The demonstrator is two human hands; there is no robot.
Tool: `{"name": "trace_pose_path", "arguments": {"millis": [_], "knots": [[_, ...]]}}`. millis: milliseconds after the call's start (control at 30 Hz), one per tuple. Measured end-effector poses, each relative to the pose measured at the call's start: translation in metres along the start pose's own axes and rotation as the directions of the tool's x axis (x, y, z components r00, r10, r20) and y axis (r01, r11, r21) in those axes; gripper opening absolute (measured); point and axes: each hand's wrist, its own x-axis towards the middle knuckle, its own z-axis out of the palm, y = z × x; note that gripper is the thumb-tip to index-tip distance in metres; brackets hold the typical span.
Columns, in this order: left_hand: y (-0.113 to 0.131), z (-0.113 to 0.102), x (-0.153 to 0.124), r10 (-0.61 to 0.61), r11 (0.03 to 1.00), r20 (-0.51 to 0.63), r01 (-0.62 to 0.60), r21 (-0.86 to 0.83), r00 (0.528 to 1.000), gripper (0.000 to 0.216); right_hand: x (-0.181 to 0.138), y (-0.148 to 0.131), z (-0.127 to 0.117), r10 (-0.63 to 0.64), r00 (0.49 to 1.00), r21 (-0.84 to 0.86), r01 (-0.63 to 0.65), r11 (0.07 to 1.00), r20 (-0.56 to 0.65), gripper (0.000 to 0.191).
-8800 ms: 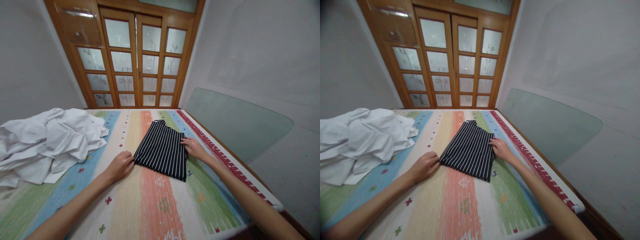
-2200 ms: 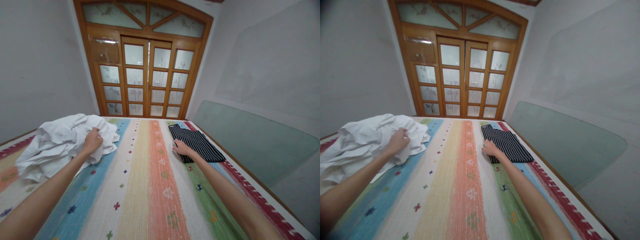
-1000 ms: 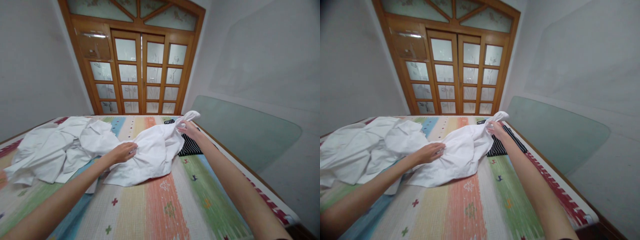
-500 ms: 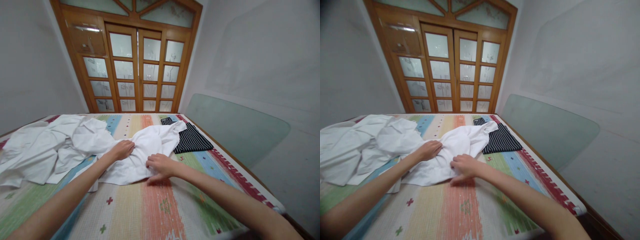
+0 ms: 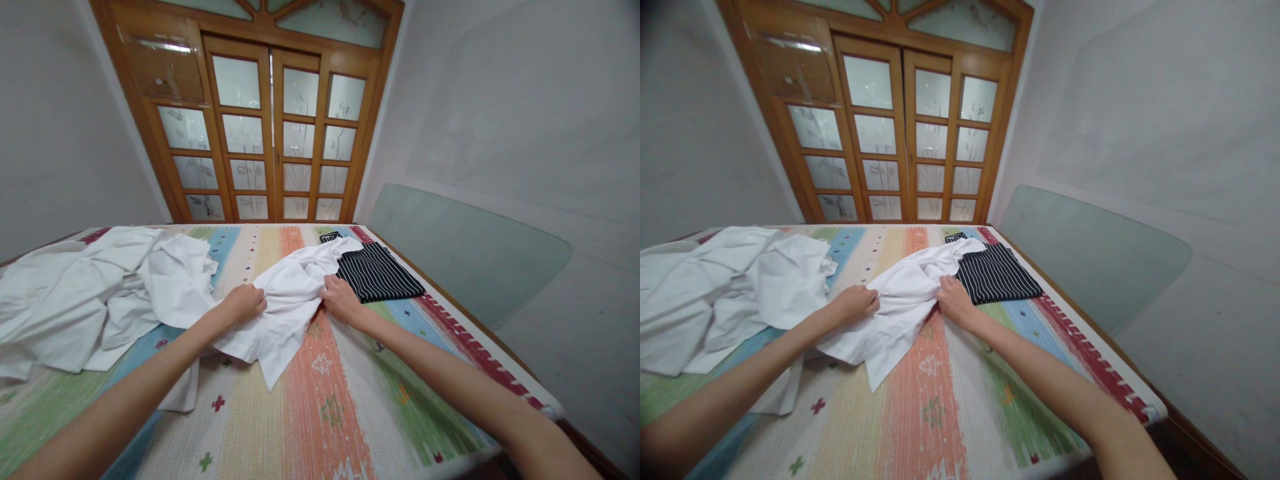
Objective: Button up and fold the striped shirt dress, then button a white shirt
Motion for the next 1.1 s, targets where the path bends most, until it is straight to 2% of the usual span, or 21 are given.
{"name": "trace_pose_path", "arguments": {"millis": [33, 100, 200, 300, 367, 433, 533, 600, 633, 700, 767, 867, 933, 1000, 1100], "knots": [[0.008, -0.002, -0.002, 0.019, 1.000, 0.039, -0.018, -0.010, 0.999, 0.030, 0.005, 0.003, 0.001, 0.062, 0.998, 0.049, -0.063, 0.997, 0.021, 0.024], [0.026, -0.006, -0.007, 0.070, 0.996, 0.111, -0.062, -0.069, 0.991, 0.029, 0.016, 0.008, 0.003, 0.107, 0.989, 0.208, -0.127, 0.970, 0.102, 0.028], [0.055, -0.010, -0.020, 0.228, 0.945, 0.138, -0.185, -0.270, 0.964, 0.029, 0.036, 0.007, 0.006, 0.054, 0.983, 0.489, -0.134, 0.862, 0.174, 0.033], [0.078, -0.014, -0.031, 0.417, 0.810, -0.004, -0.374, -0.452, 0.909, 0.031, 0.052, -0.002, 0.010, -0.032, 0.992, 0.692, -0.064, 0.719, 0.125, 0.033], [0.084, -0.017, -0.033, 0.453, 0.764, -0.139, -0.463, -0.448, 0.881, 0.031, 0.058, -0.012, 0.014, -0.106, 0.993, 0.779, 0.022, 0.627, 0.058, 0.031], [0.080, -0.021, -0.026, 0.410, 0.771, -0.274, -0.491, -0.406, 0.870, 0.031, 0.061, -0.022, 0.019, -0.167, 0.986, 0.832, 0.100, 0.545, -0.008, 0.029], [0.058, -0.023, -0.002, 0.168, 0.816, -0.453, -0.381, -0.434, 0.876, 0.030, 0.063, -0.033, 0.027, -0.193, 0.980, 0.886, 0.135, 0.443, -0.052, 0.026], [0.040, -0.017, 0.018, -0.024, 0.835, -0.500, -0.258, -0.486, 0.865, 0.027, 0.064, -0.034, 0.032, -0.162, 0.985, 0.916, 0.112, 0.384, -0.052, 0.031], [0.030, -0.011, 0.026, -0.077, 0.837, -0.501, -0.217, -0.503, 0.862, 0.024, 0.064, -0.032, 0.033, -0.142, 0.989, 0.930, 0.098, 0.355, -0.050, 0.037], [0.016, 0.006, 0.038, -0.092, 0.844, -0.503, -0.201, -0.497, 0.859, 0.025, 0.064, -0.025, 0.033, -0.114, 0.993, 0.948, 0.054, 0.313, -0.019, 0.052], [0.006, 0.025, 0.041, -0.031, 0.858, -0.478, -0.222, -0.463, 0.878, 0.034, 0.062, -0.013, 0.030, -0.088, 0.994, 0.943, -0.030, 0.332, 0.062, 0.064], [0.003, 0.042, 0.037, 0.046, 0.888, -0.390, -0.216, -0.405, 0.920, 0.038, 0.057, 0.004, 0.020, -0.072, 0.973, 0.862, -0.160, 0.481, 0.221, 0.055], [0.004, 0.042, 0.034, 0.054, 0.907, -0.336, -0.187, -0.377, 0.940, 0.040, 0.052, 0.011, 0.009, -0.125, 0.941, 0.784, -0.183, 0.593, 0.314, 0.043], [0.007, 0.035, 0.032, 0.047, 0.924, -0.276, -0.148, -0.354, 0.960, 0.046, 0.048, 0.012, -0.003, -0.202, 0.890, 0.708, -0.170, 0.686, 0.410, 0.033], [0.009, 0.022, 0.030, -0.028, 0.955, -0.130, -0.012, -0.298, 0.991, 0.052, 0.044, 0.008, -0.020, -0.223, 0.837, 0.573, -0.127, 0.810, 0.500, 0.018]]}}
